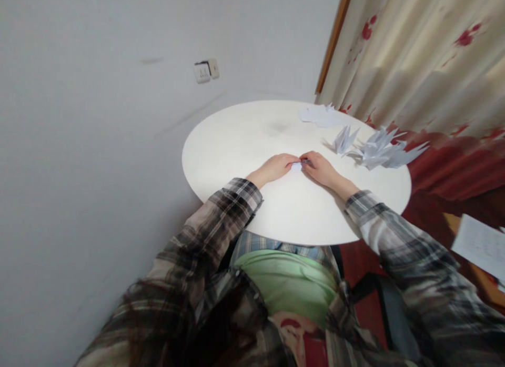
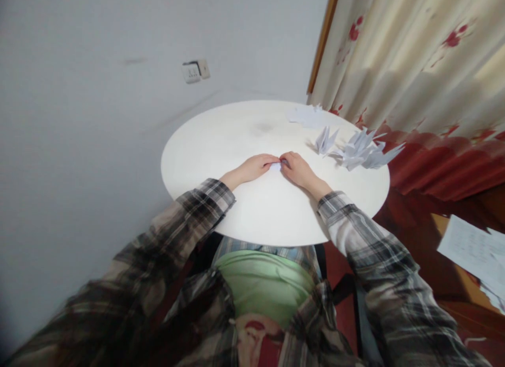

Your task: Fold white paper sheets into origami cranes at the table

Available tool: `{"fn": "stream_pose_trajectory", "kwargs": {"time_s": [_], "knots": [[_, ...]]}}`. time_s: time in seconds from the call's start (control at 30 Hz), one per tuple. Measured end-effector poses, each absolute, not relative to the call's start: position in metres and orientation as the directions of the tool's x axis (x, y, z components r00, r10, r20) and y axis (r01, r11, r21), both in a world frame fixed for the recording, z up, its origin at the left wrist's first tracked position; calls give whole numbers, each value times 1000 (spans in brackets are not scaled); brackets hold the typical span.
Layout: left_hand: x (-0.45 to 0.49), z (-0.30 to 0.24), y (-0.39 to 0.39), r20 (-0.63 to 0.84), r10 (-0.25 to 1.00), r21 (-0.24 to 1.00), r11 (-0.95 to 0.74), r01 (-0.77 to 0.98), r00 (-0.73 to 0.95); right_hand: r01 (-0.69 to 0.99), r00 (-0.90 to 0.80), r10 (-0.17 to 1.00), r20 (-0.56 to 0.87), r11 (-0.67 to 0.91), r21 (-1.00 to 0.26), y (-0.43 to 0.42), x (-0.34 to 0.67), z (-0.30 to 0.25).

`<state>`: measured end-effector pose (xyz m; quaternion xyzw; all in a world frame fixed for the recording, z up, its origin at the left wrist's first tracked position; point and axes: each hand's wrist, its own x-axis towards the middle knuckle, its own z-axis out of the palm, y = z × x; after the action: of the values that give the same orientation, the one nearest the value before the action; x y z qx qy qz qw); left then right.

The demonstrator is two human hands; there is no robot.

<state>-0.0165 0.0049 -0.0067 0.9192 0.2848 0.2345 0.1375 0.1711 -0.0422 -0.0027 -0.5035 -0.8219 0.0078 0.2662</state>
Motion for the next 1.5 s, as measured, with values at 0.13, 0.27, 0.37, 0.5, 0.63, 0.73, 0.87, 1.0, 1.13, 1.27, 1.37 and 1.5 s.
{"fn": "stream_pose_trajectory", "kwargs": {"time_s": [0.13,0.27,0.37,0.5,0.63,0.73,0.87,1.0,1.13,1.27,1.37,1.5], "knots": [[-15,-7,7,368,589,418,-796,438,719,811,-368,828,423,508,-291,-40,174,-4],[-16,-7,3,368,570,387,-812,436,735,796,-372,823,429,521,-309,-40,172,-4],[-15,-6,-1,371,584,388,-804,451,722,789,-349,825,444,515,-335,-40,172,-6],[-14,-6,-2,372,608,397,-787,472,701,788,-309,844,439,485,-378,-38,173,-8],[-13,-9,2,393,646,435,-758,486,655,776,-299,845,443,485,-402,-35,172,-10],[-14,-12,4,417,643,457,-760,463,643,747,-294,840,456,500,-439,-34,171,-11],[-15,-10,2,458,651,451,-757,474,604,730,-268,826,496,510,-455,-34,170,-9],[-16,-6,1,463,692,453,-722,523,554,756,-290,795,533,532,-382,-36,168,-7],[-16,-5,3,432,687,404,-727,556,584,768,-310,811,496,521,-373,-38,165,-6],[-15,-6,5,426,678,365,-735,572,599,818,-330,819,469,496,-290,-41,163,-7],[-15,-7,6,423,673,370,-739,563,606,842,-365,808,463,499,-206,-41,161,-6],[-16,-4,3,425,658,320,-752,576,622,886,-371,818,440,453,-96,-40,159,-3]]}}
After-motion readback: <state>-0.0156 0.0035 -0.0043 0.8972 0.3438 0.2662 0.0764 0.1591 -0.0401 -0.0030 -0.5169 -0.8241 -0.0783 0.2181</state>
